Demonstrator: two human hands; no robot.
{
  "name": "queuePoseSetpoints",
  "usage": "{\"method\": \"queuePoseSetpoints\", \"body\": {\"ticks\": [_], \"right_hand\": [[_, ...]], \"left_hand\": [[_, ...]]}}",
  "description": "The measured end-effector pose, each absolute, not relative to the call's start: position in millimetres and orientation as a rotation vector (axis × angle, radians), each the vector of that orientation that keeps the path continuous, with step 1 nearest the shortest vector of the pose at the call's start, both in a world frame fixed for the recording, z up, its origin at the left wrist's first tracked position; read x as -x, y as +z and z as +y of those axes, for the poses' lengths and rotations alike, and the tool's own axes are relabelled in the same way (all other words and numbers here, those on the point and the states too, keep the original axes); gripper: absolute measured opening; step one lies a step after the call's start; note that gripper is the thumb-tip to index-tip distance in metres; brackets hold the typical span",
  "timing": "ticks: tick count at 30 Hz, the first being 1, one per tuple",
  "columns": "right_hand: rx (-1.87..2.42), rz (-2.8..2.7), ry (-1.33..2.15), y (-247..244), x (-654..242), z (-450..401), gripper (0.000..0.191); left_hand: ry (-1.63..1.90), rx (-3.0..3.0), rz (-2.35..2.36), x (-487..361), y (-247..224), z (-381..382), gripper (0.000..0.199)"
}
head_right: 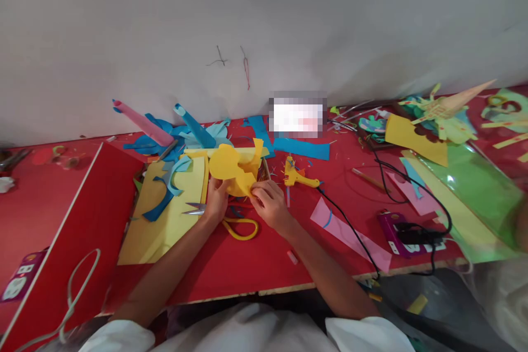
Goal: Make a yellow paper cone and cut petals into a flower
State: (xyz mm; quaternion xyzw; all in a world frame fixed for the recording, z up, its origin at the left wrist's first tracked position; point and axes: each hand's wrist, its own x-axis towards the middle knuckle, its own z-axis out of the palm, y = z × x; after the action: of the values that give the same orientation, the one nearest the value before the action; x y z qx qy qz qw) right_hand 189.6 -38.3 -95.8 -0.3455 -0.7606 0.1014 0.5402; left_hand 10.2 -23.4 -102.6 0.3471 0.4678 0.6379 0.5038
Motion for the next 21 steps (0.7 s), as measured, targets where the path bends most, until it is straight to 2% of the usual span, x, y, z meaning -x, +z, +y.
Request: {"method": "queuePoseSetpoints", "body": {"ticks": [3, 7, 9, 10, 14, 17, 20, 21], "right_hand": [[0.965, -1.598, 0.325, -105.9, -183.4, -43.0, 0.013], [1.1, -1.328, 0.478, -113.1, -181.6, -41.1, 0.047], [1.084, -1.335, 0.542, -107.2, -185.4, -37.0, 0.054], [1.075, -1.351, 0.538, -102.3, -188.3, -34.4, 0.051], [0.977, -1.472, 0.526, -84.1, -200.9, -23.3, 0.019], [0.961, -1.468, 0.607, -80.0, -206.9, -17.5, 0.021], [0.969, -1.45, 0.724, -80.2, -210.0, -14.9, 0.025], [0.973, -1.454, 0.754, -80.1, -210.8, -14.6, 0.027]], "left_hand": [[1.554, -0.858, 1.28, -9.8, -105.9, -27.4, 0.036], [1.625, -0.993, 1.392, -10.3, -101.8, -36.7, 0.036], [1.642, -1.123, 1.429, -9.5, -97.5, -39.9, 0.036], [1.646, -1.181, 1.446, -8.6, -95.5, -40.7, 0.036], [1.598, -1.359, 1.471, -2.9, -91.3, -38.9, 0.037], [1.61, -1.395, 1.362, 3.0, -91.0, -33.1, 0.038], [1.597, -1.399, 1.272, 12.5, -90.9, -26.0, 0.064], [1.567, -1.434, 1.281, 16.5, -90.7, -23.8, 0.066]]}}
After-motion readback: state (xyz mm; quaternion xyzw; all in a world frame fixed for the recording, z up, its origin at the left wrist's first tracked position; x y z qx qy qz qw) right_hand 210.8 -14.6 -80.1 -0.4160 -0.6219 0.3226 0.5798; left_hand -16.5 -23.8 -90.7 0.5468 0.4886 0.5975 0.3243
